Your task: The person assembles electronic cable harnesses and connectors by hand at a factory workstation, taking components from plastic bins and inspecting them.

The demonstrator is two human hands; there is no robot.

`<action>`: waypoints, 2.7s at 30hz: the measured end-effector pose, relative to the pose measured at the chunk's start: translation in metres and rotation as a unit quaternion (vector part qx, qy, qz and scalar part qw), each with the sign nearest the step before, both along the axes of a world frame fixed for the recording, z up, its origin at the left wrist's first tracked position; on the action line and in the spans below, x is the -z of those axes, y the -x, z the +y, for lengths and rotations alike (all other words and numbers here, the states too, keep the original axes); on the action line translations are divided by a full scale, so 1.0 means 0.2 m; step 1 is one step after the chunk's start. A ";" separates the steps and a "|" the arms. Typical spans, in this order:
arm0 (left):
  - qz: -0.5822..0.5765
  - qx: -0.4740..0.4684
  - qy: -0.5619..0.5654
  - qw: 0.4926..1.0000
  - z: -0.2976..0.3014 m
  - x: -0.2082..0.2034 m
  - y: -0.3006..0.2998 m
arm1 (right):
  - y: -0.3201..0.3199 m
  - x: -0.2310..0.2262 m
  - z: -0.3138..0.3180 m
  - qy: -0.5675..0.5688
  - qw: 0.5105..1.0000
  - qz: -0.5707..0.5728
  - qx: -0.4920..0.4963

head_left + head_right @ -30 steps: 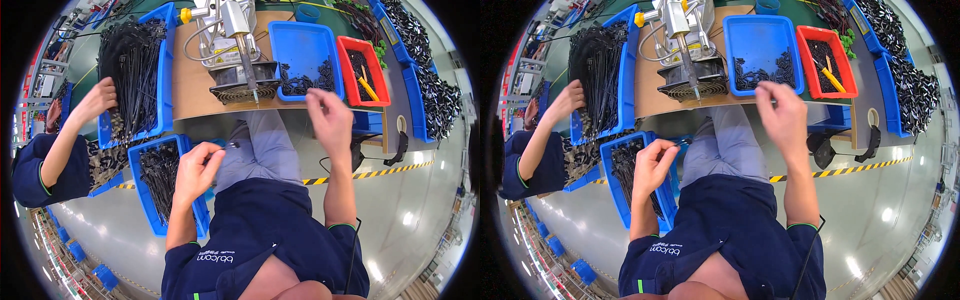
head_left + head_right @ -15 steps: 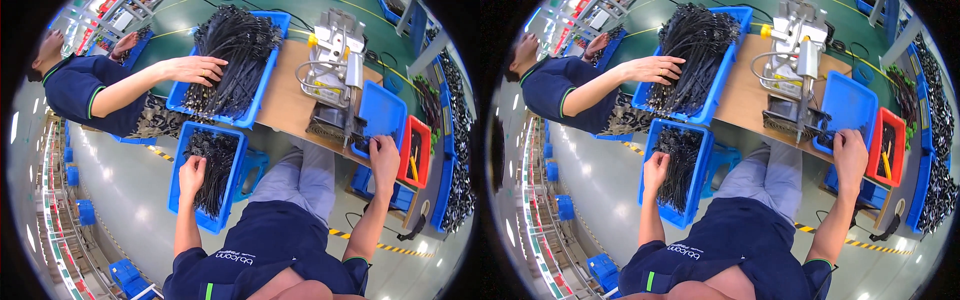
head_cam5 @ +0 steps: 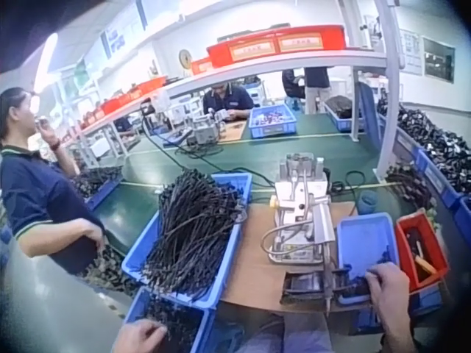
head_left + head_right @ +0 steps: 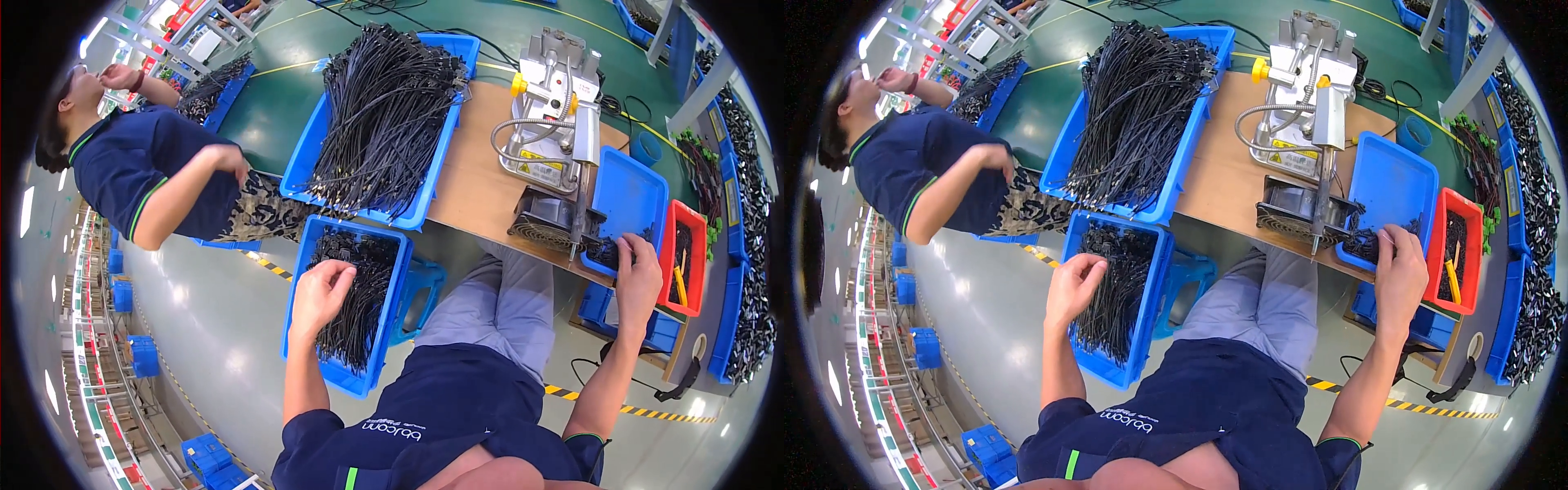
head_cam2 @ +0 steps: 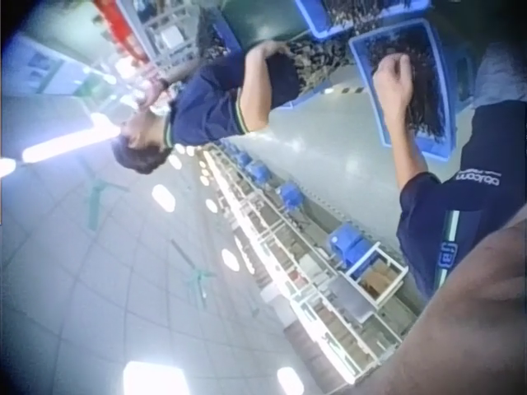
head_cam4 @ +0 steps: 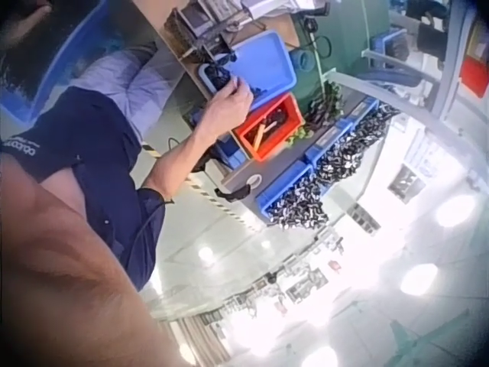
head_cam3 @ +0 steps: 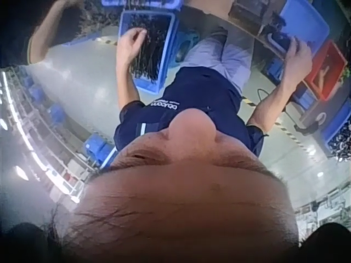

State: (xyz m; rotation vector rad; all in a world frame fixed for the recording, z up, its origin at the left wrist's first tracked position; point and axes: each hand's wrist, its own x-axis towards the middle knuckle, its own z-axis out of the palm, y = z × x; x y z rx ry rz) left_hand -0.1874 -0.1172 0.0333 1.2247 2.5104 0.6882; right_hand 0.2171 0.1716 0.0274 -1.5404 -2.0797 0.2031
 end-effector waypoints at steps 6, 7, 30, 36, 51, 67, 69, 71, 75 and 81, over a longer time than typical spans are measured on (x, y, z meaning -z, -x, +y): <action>-0.046 0.127 -0.094 0.986 0.26 -0.32 -0.09 | -0.03 0.03 -0.01 -0.012 1.000 0.003 0.007; -0.014 0.147 -0.098 0.984 0.33 -0.35 -0.08 | -0.04 0.03 -0.01 -0.011 1.000 0.005 0.008; 0.470 0.185 -0.110 0.856 1.44 -0.31 0.34 | -0.11 0.09 -0.18 0.022 0.980 0.198 0.014; 0.450 0.205 -0.138 0.858 1.46 -0.31 0.45 | -0.10 0.10 -0.16 0.033 0.976 0.214 0.018; 0.074 0.103 -0.150 0.980 1.44 -0.53 0.51 | -0.14 0.10 -0.18 0.046 0.975 0.211 0.049; -0.370 0.100 -0.279 0.880 1.32 -0.84 0.41 | -0.14 0.09 -0.17 0.015 0.978 0.201 0.047; -0.400 0.107 -0.287 0.864 1.30 -0.87 0.40 | -0.15 0.10 -0.18 0.015 0.978 0.201 0.048; -0.407 0.113 -0.286 0.860 1.28 -0.89 0.38 | -0.16 0.09 -0.19 0.014 0.978 0.201 0.050; -0.434 0.133 -0.282 0.845 1.23 -0.92 0.34 | -0.15 0.08 -0.21 0.019 0.977 0.205 0.051; -0.467 0.161 -0.280 0.823 1.14 -0.98 0.27 | -0.18 0.08 -0.24 -0.005 0.973 0.226 0.038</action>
